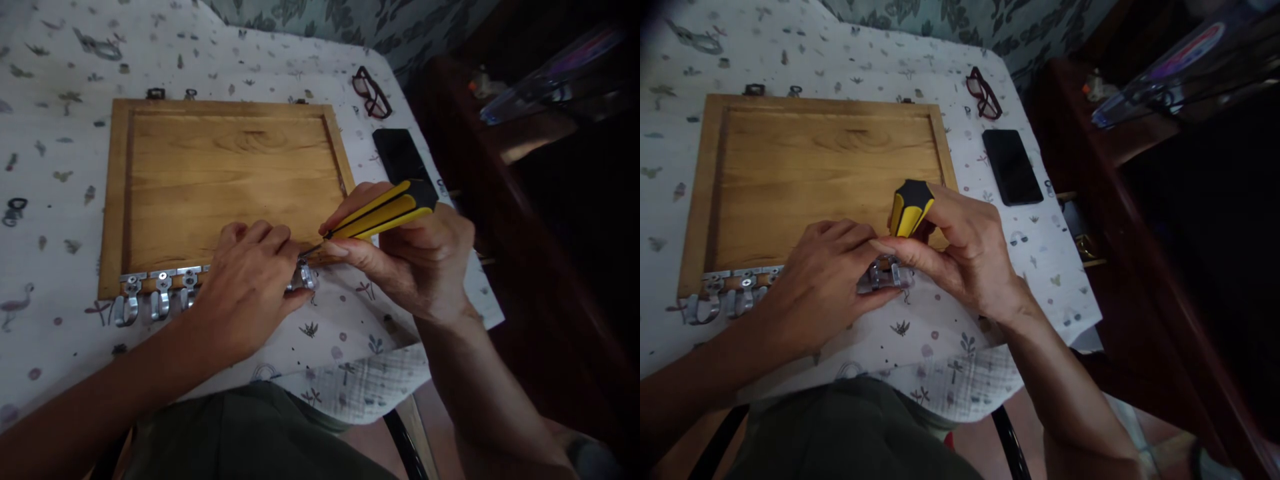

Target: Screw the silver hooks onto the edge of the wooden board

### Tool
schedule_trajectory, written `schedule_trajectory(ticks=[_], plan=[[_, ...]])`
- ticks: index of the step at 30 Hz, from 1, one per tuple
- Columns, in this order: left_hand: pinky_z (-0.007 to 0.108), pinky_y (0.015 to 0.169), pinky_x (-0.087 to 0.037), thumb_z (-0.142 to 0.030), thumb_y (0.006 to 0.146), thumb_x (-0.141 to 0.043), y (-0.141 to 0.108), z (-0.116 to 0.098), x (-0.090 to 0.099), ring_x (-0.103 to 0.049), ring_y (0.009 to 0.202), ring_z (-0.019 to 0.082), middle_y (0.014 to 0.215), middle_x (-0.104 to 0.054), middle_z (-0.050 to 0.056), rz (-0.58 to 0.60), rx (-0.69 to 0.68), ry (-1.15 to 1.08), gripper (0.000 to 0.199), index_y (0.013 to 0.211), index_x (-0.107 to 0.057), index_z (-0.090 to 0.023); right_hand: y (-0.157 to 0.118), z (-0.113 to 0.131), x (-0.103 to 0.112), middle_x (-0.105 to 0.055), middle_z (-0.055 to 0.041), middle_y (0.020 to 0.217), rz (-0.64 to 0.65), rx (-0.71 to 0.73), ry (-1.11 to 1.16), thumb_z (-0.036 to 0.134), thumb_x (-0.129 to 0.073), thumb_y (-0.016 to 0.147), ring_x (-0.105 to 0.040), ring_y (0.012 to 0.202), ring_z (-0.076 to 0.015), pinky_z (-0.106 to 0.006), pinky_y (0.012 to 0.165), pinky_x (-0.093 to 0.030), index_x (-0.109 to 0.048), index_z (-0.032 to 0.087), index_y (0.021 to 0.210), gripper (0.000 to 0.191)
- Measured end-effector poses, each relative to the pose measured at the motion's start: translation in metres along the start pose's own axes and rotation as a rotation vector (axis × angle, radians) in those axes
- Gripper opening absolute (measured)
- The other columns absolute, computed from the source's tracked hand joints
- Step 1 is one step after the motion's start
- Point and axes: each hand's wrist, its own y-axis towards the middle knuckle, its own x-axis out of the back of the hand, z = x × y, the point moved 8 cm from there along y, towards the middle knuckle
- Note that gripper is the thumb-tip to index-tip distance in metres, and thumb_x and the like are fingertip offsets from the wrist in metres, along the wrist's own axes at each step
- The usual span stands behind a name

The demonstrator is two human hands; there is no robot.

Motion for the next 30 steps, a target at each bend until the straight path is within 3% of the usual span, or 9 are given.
schedule_trajectory(ticks=[8, 13, 16, 19, 22, 26, 30], plan=[[0.050, 0.092, -0.048, -0.045, 0.094, -0.077, 0.000, 0.001, -0.002, -0.067, 0.106, 0.034, 0.101, -0.071, 0.010, -0.065, -0.003, 0.005, 0.031, 0.107, -0.075, -0.017, -0.004, -0.001, 0.002, -0.067, 0.0027, 0.073, -0.057, 0.033, -0.007, 0.056, -0.084, 0.085, -0.067, 0.071, -0.0214, -0.039, 0.069, -0.055, -0.069, 0.031, 0.080, 0.029], [0.050, 0.091, -0.047, -0.041, 0.092, -0.079, 0.000, 0.001, -0.001, -0.067, 0.106, 0.033, 0.102, -0.072, 0.009, -0.093, -0.006, -0.023, 0.030, 0.110, -0.075, -0.016, -0.008, 0.003, 0.003, -0.071, 0.0020, 0.076, -0.065, 0.079, 0.022, 0.039, -0.086, 0.087, -0.069, 0.070, -0.0211, -0.038, 0.066, -0.055, -0.073, 0.032, 0.086, 0.015], [0.049, 0.091, -0.047, -0.040, 0.091, -0.080, -0.001, 0.001, -0.001, -0.067, 0.105, 0.032, 0.103, -0.073, 0.009, -0.105, -0.009, -0.017, 0.028, 0.105, -0.075, -0.016, -0.016, 0.010, 0.019, -0.076, 0.0003, 0.083, -0.283, 0.064, 0.029, 0.038, -0.081, 0.091, -0.071, 0.073, -0.0223, -0.041, 0.064, -0.056, -0.078, 0.033, 0.085, 0.008], [0.048, 0.090, -0.047, -0.042, 0.091, -0.080, -0.001, 0.001, -0.001, -0.067, 0.104, 0.032, 0.102, -0.073, 0.009, -0.102, -0.009, -0.010, 0.027, 0.098, -0.074, -0.017, -0.026, 0.010, 0.033, -0.075, 0.0001, 0.083, -0.499, -0.012, 0.043, 0.044, -0.077, 0.093, -0.070, 0.072, -0.0234, -0.045, 0.064, -0.055, -0.078, 0.035, 0.075, 0.020], [0.050, 0.091, -0.047, -0.042, 0.091, -0.081, 0.000, 0.002, -0.001, -0.067, 0.105, 0.033, 0.101, -0.073, 0.009, -0.085, 0.004, -0.014, 0.027, 0.098, -0.075, -0.017, -0.027, 0.010, 0.029, -0.075, 0.0012, 0.084, -0.447, -0.015, 0.042, 0.039, -0.079, 0.091, -0.066, 0.064, -0.0216, -0.045, 0.061, -0.055, -0.082, 0.038, 0.088, 0.004], [0.052, 0.092, -0.048, -0.043, 0.091, -0.081, 0.001, 0.002, -0.002, -0.067, 0.107, 0.034, 0.102, -0.072, 0.008, -0.057, 0.007, -0.020, 0.031, 0.104, -0.076, -0.015, -0.026, 0.010, 0.020, -0.077, 0.0017, 0.083, -0.335, 0.072, 0.011, 0.028, -0.079, 0.091, -0.068, 0.067, -0.0197, -0.038, 0.058, -0.055, -0.080, 0.035, 0.092, 0.007], [0.054, 0.092, -0.049, -0.042, 0.091, -0.082, 0.000, 0.002, -0.001, -0.068, 0.108, 0.035, 0.104, -0.072, 0.009, -0.060, 0.004, -0.025, 0.032, 0.106, -0.076, -0.015, -0.027, 0.004, 0.017, -0.077, 0.0006, 0.085, -0.295, 0.037, 0.016, 0.028, -0.079, 0.091, -0.068, 0.066, -0.0203, -0.039, 0.058, -0.055, -0.080, 0.034, 0.096, 0.008]])
